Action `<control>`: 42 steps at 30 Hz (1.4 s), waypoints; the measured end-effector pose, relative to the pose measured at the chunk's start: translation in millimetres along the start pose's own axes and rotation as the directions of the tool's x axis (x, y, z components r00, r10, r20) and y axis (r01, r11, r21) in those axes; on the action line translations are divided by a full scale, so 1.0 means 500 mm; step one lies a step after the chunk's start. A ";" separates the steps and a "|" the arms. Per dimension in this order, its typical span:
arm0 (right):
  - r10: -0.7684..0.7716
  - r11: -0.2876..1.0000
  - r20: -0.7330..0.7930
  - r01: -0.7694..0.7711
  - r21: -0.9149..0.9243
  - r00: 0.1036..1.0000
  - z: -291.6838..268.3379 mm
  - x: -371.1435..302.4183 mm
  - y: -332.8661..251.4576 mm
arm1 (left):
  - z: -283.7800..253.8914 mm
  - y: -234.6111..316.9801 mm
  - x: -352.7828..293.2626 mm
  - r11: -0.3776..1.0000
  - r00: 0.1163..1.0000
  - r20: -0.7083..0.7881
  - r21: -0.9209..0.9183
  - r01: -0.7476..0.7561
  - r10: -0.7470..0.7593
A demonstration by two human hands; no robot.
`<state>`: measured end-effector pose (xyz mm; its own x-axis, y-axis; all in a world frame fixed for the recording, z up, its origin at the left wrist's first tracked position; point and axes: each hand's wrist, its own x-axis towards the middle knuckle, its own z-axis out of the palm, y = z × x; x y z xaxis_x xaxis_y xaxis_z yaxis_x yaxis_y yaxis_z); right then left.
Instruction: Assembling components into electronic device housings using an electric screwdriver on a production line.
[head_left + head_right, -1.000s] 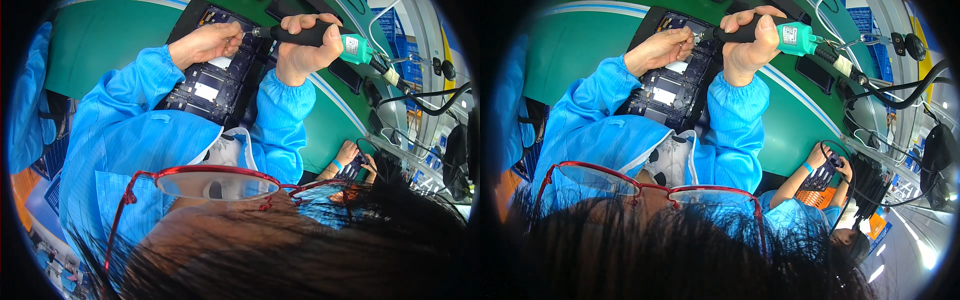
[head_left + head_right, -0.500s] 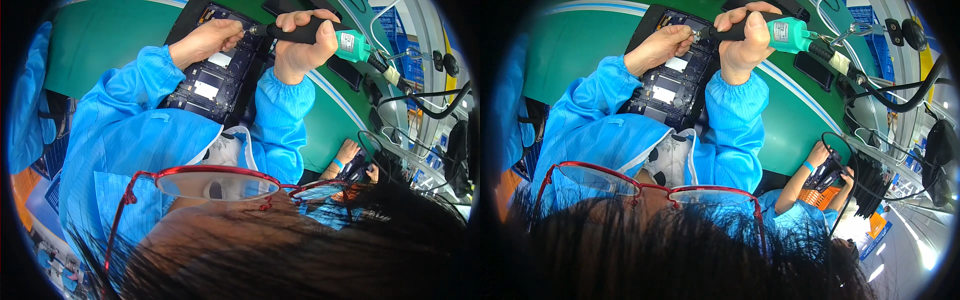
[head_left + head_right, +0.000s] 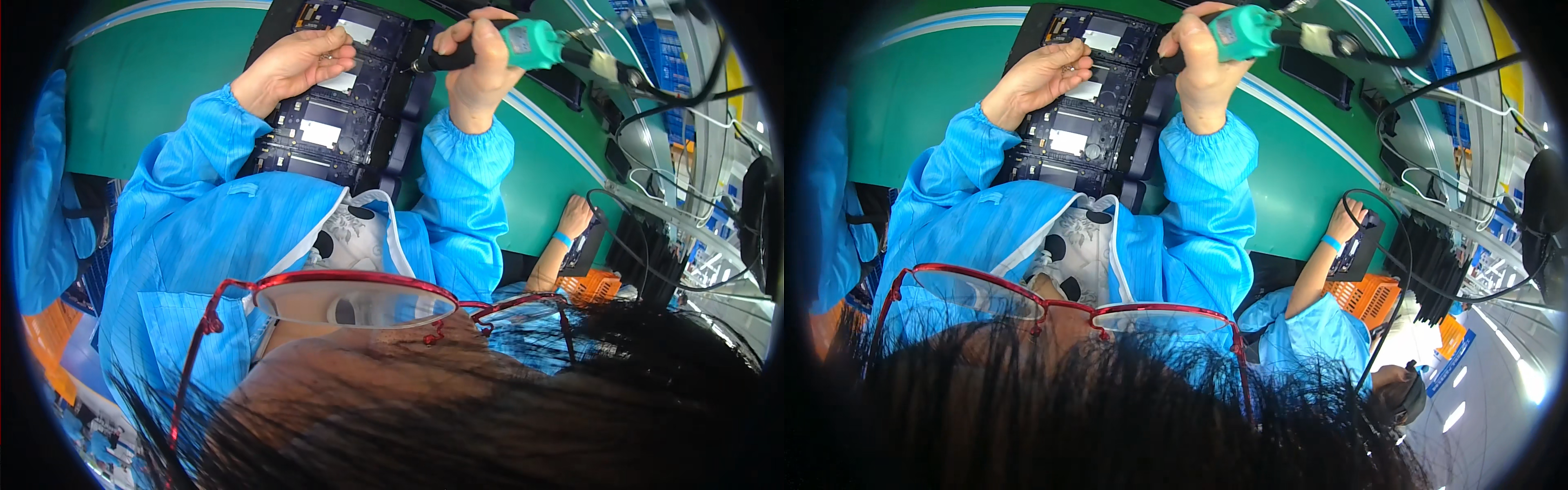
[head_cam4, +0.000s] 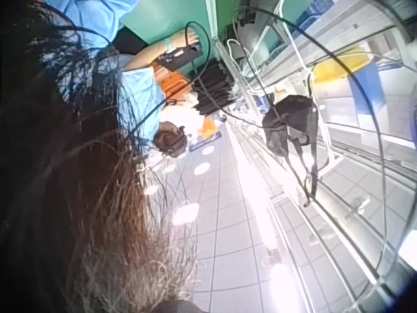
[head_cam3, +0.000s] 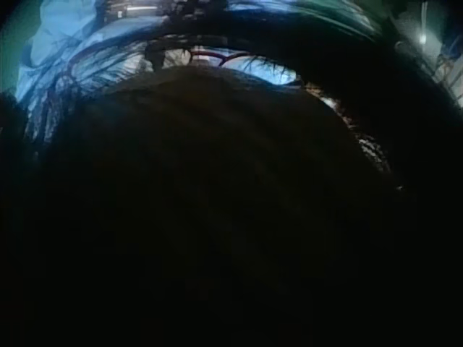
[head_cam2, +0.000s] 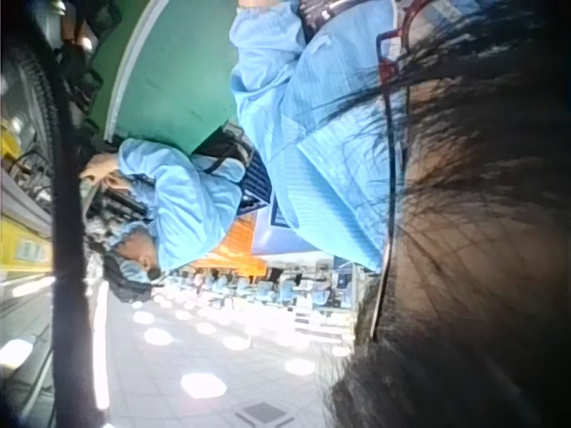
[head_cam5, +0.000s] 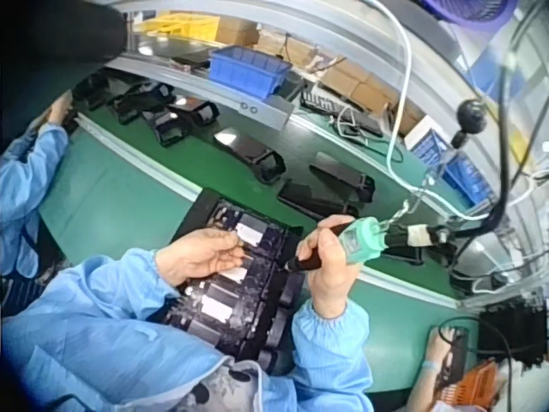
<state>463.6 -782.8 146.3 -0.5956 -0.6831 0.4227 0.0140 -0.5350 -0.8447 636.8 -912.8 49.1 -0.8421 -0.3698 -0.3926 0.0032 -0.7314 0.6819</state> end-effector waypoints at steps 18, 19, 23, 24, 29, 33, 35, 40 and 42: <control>0.046 0.989 0.034 -0.040 -0.144 0.998 0.007 0.002 0.004 | -0.002 -0.017 -0.004 0.997 0.995 0.062 -0.024 -0.070 0.072; 0.056 0.987 0.036 -0.050 -0.152 0.998 0.006 0.002 0.006 | -0.002 -0.017 -0.003 0.997 0.995 0.065 -0.032 -0.069 0.071; 0.026 0.988 0.044 -0.019 -0.152 0.999 0.012 0.000 0.010 | -0.009 -0.023 -0.002 0.998 0.995 0.080 -0.044 -0.051 0.054; 0.034 0.988 0.066 -0.024 -0.155 0.997 0.009 -0.002 0.011 | -0.007 -0.023 -0.001 0.998 0.994 0.098 -0.050 -0.044 0.049; 0.075 0.981 0.159 -0.045 -0.190 0.984 -0.003 -0.002 0.018 | 0.018 -0.026 -0.005 0.996 0.976 0.215 -0.092 -0.011 0.030; 0.069 0.986 0.129 -0.048 -0.159 0.989 0.007 -0.005 0.016 | 0.033 -0.030 -0.008 0.995 0.974 0.227 -0.096 0.027 -0.005; 0.087 0.977 0.138 -0.057 -0.207 0.987 0.015 -0.012 0.003 | 0.035 -0.036 -0.007 0.995 0.975 0.221 -0.085 0.051 -0.031; 0.061 0.989 0.116 -0.044 -0.139 0.991 0.021 -0.019 -0.033 | 0.040 -0.041 -0.019 0.999 0.979 0.205 -0.035 0.029 -0.021; -0.058 0.996 0.081 0.052 0.068 0.995 0.020 -0.010 -0.041 | 0.049 -0.039 -0.020 1.000 0.975 0.220 0.007 0.016 -0.017</control>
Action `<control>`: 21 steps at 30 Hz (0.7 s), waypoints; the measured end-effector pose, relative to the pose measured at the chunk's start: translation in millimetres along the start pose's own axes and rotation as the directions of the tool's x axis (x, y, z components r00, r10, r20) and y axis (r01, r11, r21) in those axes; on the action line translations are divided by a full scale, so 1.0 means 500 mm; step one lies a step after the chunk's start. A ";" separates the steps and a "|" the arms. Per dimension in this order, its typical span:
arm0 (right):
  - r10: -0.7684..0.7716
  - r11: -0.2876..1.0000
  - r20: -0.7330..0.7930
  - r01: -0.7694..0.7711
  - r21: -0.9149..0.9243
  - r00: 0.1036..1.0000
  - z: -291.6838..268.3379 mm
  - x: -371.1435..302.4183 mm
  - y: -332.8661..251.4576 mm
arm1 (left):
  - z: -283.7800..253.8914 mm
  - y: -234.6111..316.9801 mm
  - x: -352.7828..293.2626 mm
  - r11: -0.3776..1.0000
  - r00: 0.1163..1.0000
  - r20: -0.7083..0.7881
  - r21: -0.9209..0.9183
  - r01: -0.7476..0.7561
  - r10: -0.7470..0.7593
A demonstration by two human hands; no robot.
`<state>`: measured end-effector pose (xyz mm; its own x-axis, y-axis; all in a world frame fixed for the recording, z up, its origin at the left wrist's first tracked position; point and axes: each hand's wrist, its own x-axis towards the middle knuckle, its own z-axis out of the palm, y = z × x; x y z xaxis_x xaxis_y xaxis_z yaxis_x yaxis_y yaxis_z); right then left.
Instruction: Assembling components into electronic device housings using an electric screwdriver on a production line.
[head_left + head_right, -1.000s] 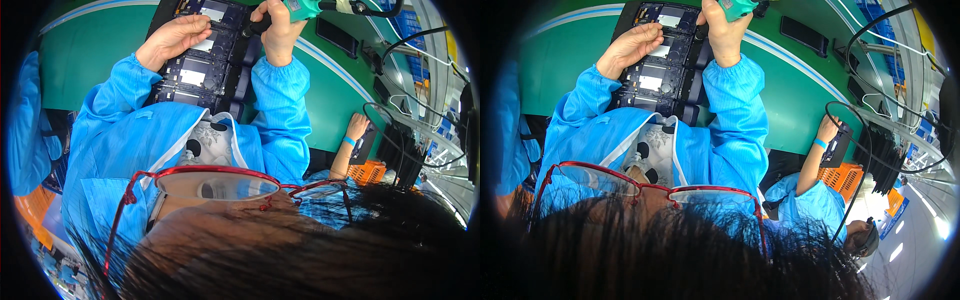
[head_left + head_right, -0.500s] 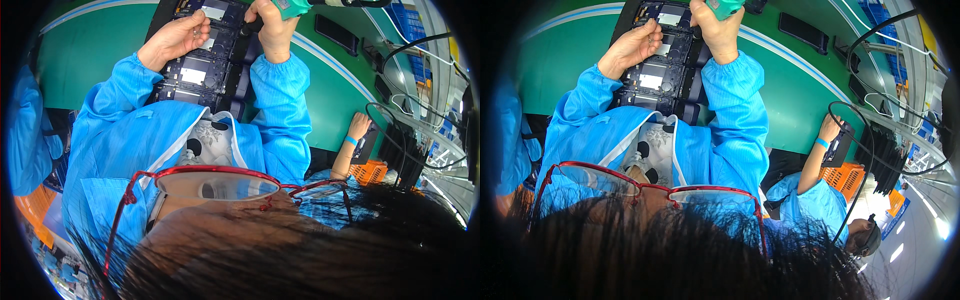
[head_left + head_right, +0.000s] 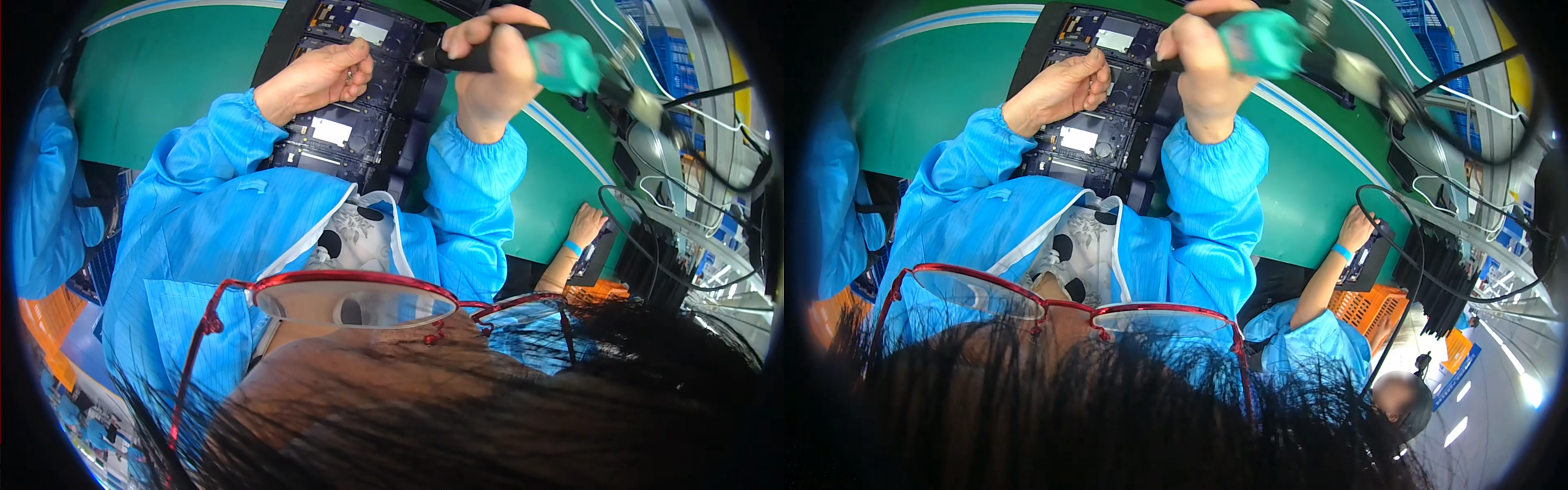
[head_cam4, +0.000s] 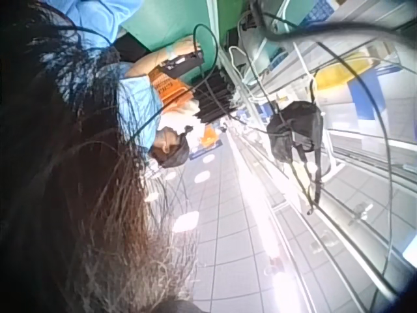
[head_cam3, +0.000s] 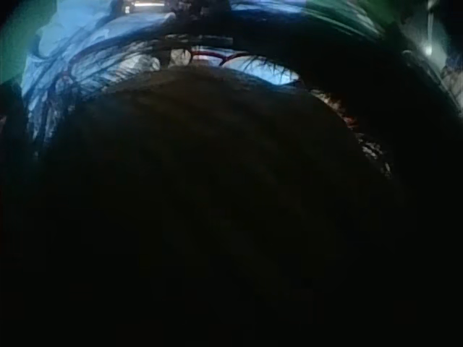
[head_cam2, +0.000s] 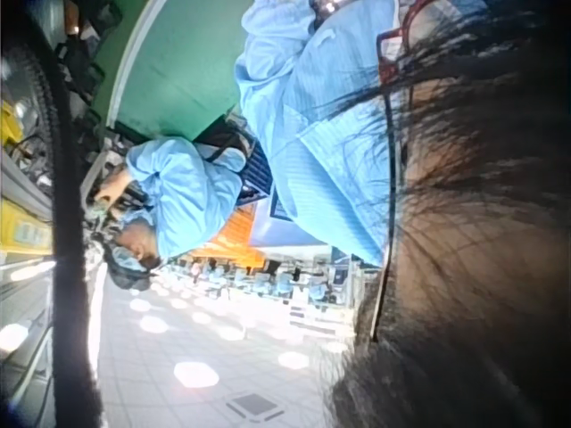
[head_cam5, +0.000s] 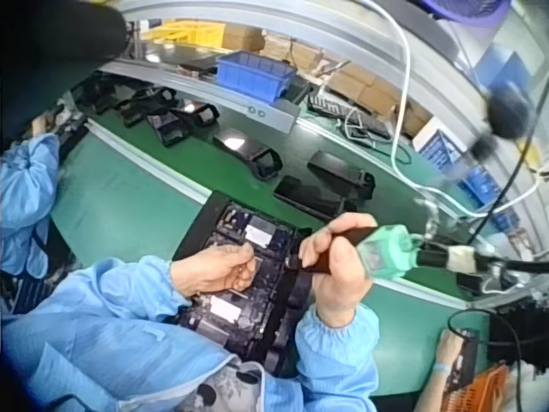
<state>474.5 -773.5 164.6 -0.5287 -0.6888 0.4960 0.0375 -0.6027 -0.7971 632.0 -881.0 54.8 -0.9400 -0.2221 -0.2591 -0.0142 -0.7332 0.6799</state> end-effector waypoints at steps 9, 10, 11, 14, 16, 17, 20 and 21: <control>-0.041 0.972 -0.052 0.052 0.229 0.998 0.012 -0.007 0.035 | 0.000 -0.002 -0.003 0.999 0.998 0.065 0.035 -0.023 0.021; -0.040 0.971 -0.049 0.050 0.232 0.998 0.012 -0.008 0.037 | 0.001 -0.003 -0.003 0.999 0.998 0.062 0.041 -0.028 0.025; -0.038 0.971 -0.048 0.048 0.232 0.998 0.011 -0.006 0.039 | 0.002 -0.003 -0.003 0.998 0.998 0.059 0.047 -0.033 0.031; -0.020 0.970 -0.046 0.030 0.241 0.999 0.013 -0.009 0.041 | 0.004 -0.004 -0.003 0.996 0.998 0.052 0.075 -0.040 0.036; -0.013 0.969 -0.044 0.024 0.247 0.999 0.014 -0.010 0.042 | 0.003 -0.005 -0.003 0.997 0.999 0.044 0.067 -0.034 0.031; -0.023 0.969 -0.030 0.030 0.247 0.999 0.014 -0.010 0.042 | 0.003 -0.006 -0.003 0.998 0.999 0.037 0.062 -0.027 0.025; -0.029 0.968 -0.019 0.033 0.249 0.999 0.013 -0.013 0.046 | 0.005 -0.006 -0.004 0.998 0.999 0.025 0.051 -0.022 0.021; -0.029 0.968 -0.021 0.034 0.249 0.999 0.014 -0.013 0.046 | 0.005 -0.007 -0.004 0.998 0.999 0.025 0.050 -0.023 0.021</control>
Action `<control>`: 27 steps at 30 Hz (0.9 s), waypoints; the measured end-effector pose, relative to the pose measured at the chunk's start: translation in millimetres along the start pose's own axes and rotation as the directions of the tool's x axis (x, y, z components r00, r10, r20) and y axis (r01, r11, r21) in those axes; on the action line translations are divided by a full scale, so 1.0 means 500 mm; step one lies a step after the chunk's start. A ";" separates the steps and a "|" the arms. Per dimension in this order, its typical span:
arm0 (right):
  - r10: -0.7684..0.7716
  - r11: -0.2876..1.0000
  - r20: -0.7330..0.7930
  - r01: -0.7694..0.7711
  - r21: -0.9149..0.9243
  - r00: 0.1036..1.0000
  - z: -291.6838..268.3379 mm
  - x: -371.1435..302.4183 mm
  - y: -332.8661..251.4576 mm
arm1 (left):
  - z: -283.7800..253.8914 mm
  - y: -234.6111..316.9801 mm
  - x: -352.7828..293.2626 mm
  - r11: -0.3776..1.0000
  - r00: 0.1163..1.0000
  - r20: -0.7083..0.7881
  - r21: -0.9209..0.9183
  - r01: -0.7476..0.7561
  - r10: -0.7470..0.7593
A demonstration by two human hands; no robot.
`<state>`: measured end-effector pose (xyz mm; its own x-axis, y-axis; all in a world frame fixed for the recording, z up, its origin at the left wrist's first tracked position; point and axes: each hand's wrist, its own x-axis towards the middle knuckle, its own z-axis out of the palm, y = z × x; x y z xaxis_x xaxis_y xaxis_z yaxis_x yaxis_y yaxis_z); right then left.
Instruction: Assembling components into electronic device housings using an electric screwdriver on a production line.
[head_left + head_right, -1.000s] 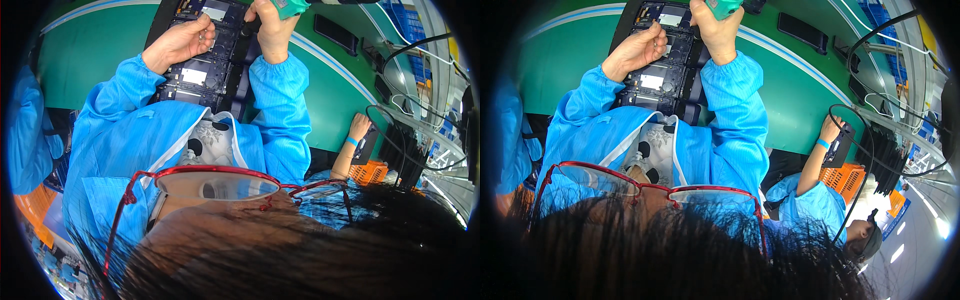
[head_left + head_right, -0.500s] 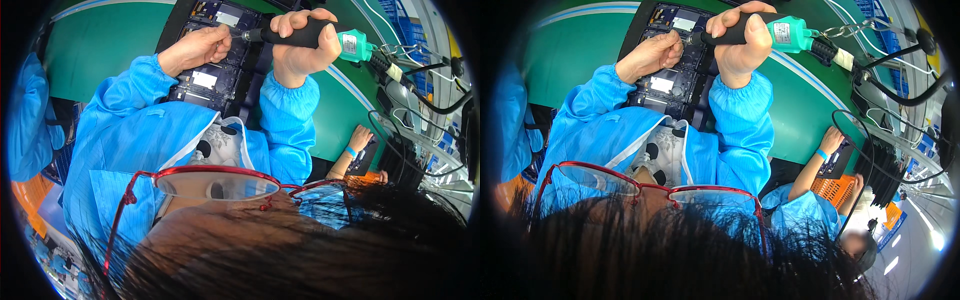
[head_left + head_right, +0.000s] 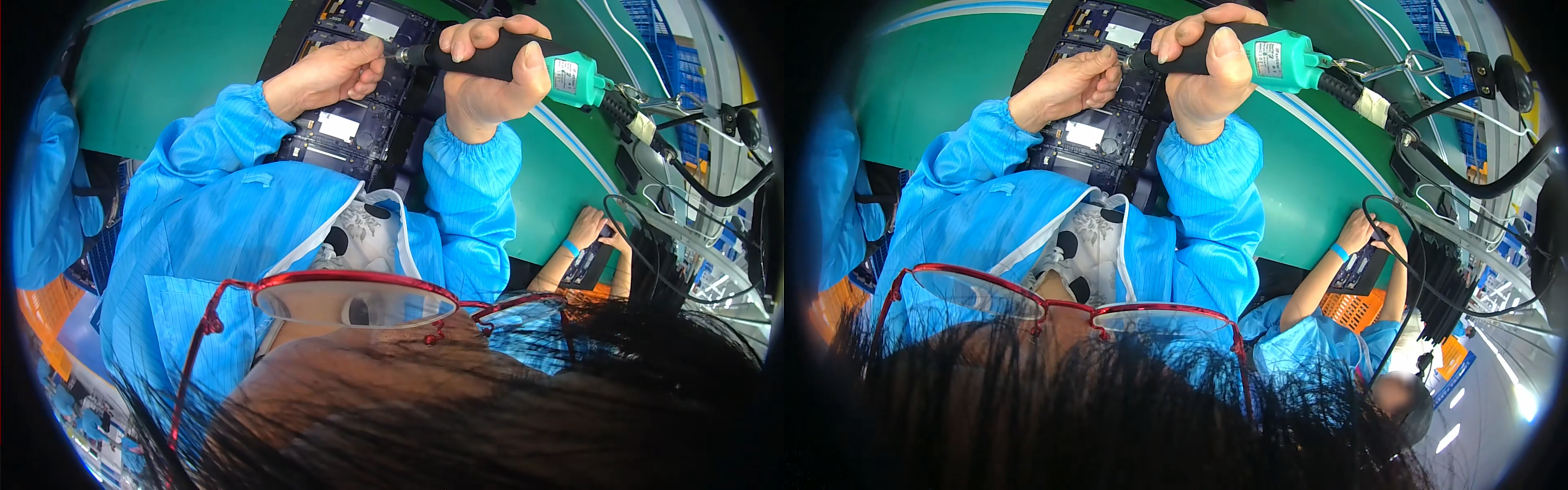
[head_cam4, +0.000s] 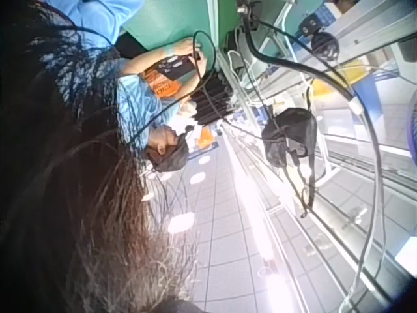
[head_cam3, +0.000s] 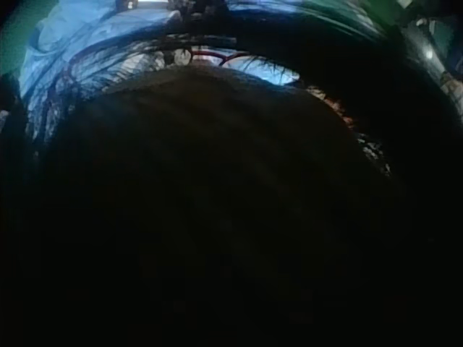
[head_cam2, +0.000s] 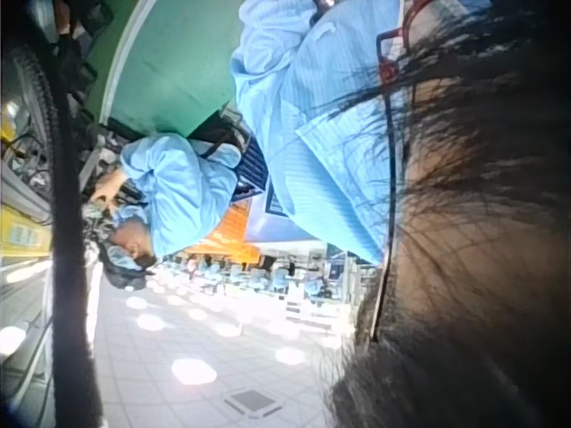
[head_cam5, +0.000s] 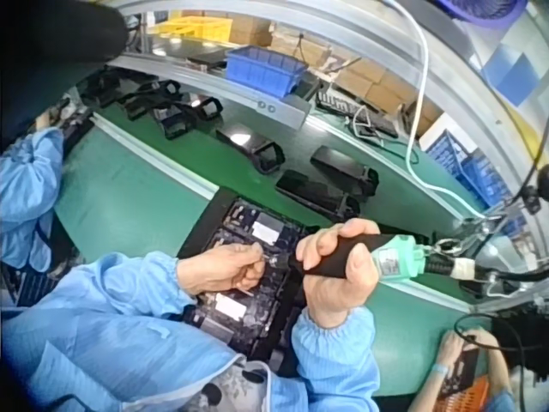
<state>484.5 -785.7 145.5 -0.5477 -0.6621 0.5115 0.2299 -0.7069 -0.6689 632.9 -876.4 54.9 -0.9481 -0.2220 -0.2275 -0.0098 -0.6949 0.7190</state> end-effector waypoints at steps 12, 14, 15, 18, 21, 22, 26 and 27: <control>0.060 0.996 -0.015 -0.061 -0.067 0.998 -0.008 -0.004 -0.042 | -0.028 0.003 -0.007 0.985 0.982 -0.169 0.160 -0.057 0.085; 0.100 0.990 -0.027 -0.102 -0.096 0.995 -0.015 -0.014 -0.053 | -0.029 0.004 -0.009 0.989 0.980 -0.187 0.141 -0.037 0.063; 0.123 0.986 -0.030 -0.126 -0.108 0.992 -0.019 -0.021 -0.054 | -0.026 0.006 -0.013 0.992 0.976 -0.212 0.127 -0.021 0.048; 0.186 0.971 -0.039 -0.190 -0.147 0.982 -0.029 -0.044 -0.055 | -0.030 0.004 -0.011 0.996 0.975 -0.222 0.084 -0.006 0.024; 0.228 0.953 -0.045 -0.233 -0.193 0.973 -0.033 -0.060 -0.061 | -0.035 0.010 -0.011 0.997 0.972 -0.234 0.076 0.025 -0.006; 0.240 0.948 -0.046 -0.244 -0.205 0.970 -0.034 -0.066 -0.064 | -0.033 0.014 -0.014 0.998 0.981 -0.194 0.051 0.034 -0.024; 0.289 0.926 -0.038 -0.290 -0.243 0.956 -0.034 -0.084 -0.057 | -0.049 -0.006 -0.025 0.998 0.968 -0.247 0.039 0.041 -0.031; 0.295 0.920 -0.038 -0.295 -0.258 0.955 -0.033 -0.085 -0.057 | -0.038 -0.003 -0.028 1.000 0.977 -0.214 0.003 0.019 -0.018</control>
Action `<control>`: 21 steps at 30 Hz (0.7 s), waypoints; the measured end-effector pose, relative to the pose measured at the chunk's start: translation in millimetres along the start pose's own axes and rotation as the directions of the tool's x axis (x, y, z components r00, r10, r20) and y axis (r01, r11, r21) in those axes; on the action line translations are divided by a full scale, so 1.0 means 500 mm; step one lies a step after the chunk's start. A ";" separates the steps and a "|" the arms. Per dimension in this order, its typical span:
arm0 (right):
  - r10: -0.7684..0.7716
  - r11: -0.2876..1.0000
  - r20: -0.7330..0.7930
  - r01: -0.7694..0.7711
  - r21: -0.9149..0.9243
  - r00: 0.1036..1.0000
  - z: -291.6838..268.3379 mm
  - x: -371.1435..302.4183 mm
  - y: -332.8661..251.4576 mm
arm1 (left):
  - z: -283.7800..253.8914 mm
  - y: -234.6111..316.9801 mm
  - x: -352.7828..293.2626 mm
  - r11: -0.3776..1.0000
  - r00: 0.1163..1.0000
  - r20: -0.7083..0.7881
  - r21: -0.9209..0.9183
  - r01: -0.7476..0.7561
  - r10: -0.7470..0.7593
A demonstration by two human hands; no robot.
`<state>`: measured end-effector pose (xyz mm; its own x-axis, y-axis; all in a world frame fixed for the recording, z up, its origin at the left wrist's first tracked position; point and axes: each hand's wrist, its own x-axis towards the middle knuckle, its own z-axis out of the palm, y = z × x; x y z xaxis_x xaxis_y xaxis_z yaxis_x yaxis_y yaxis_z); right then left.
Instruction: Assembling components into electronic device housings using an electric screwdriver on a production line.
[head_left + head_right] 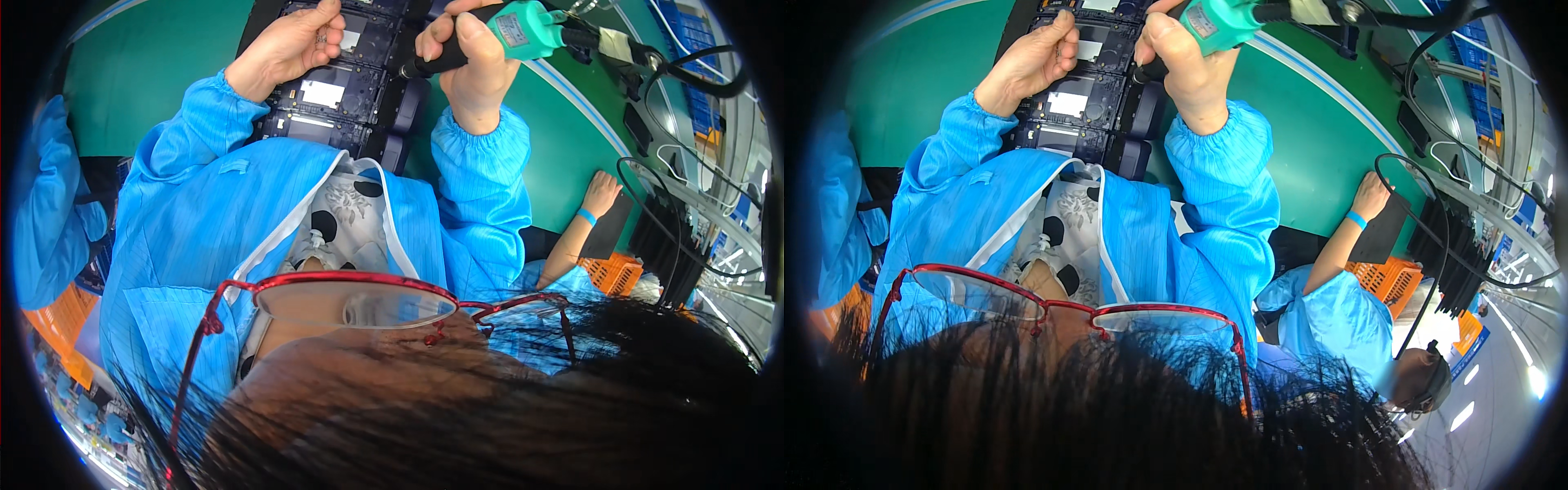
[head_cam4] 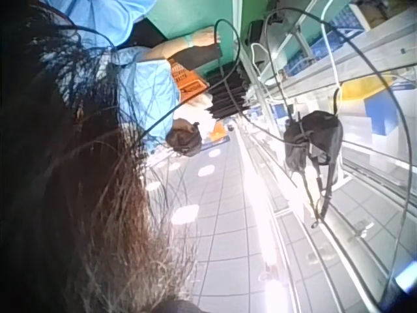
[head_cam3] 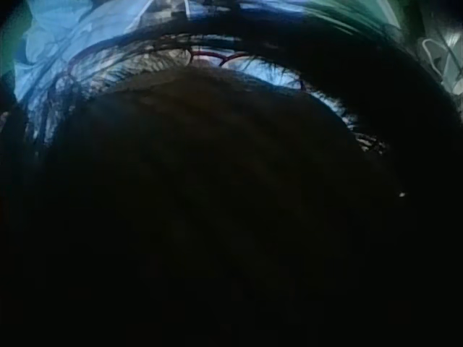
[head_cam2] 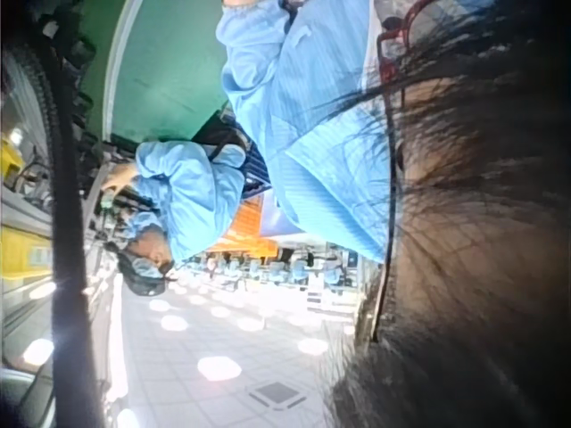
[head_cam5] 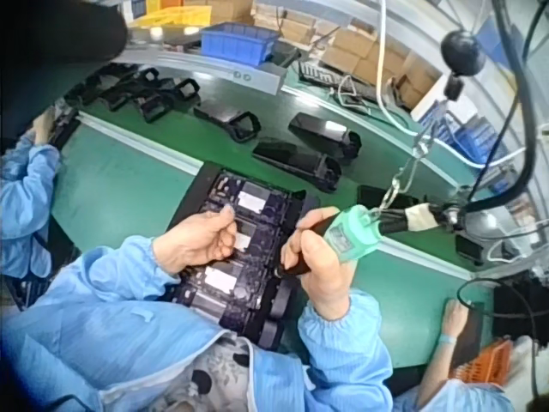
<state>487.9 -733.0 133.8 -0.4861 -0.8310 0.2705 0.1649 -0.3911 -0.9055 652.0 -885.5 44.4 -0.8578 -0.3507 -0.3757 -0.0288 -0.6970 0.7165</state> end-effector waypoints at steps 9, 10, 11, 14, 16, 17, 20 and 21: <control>0.031 0.996 0.029 -0.029 -0.085 0.999 0.008 -0.008 0.008 | 0.044 0.010 -0.025 0.990 0.990 0.125 -0.113 0.084 -0.069; 0.029 0.995 0.028 -0.026 -0.095 0.999 0.006 -0.007 0.005 | 0.050 0.012 -0.024 0.993 0.993 0.104 -0.099 0.070 -0.060; 0.024 0.994 0.027 -0.021 -0.104 0.999 0.006 -0.008 0.002 | 0.053 0.012 -0.023 0.993 0.992 0.110 -0.097 0.072 -0.061; 0.020 0.995 0.033 -0.016 -0.097 0.999 0.011 -0.009 0.005 | 0.048 0.009 -0.029 0.994 0.991 0.124 -0.093 0.051 -0.039; 0.036 0.991 0.047 -0.030 -0.129 0.998 0.013 -0.009 0.005 | 0.043 0.004 -0.031 0.992 0.988 0.153 -0.115 0.053 -0.035; 0.036 0.991 0.048 -0.030 -0.128 0.998 0.013 -0.010 0.005 | 0.044 0.002 -0.032 0.992 0.988 0.152 -0.115 0.052 -0.035; 0.020 0.991 0.100 -0.007 -0.132 0.995 0.004 -0.007 0.010 | 0.055 -0.008 -0.032 0.985 0.979 0.192 -0.148 0.091 -0.062; 0.041 0.992 0.169 -0.020 -0.127 0.985 0.001 -0.006 0.012 | 0.062 -0.012 -0.036 0.979 0.975 0.213 -0.176 0.105 -0.066</control>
<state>490.8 -733.0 127.9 -0.3267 -0.9014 0.2842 0.0639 -0.3211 -0.9449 651.7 -855.7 64.9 -0.9437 -0.1625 -0.2883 -0.0280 -0.8288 0.5589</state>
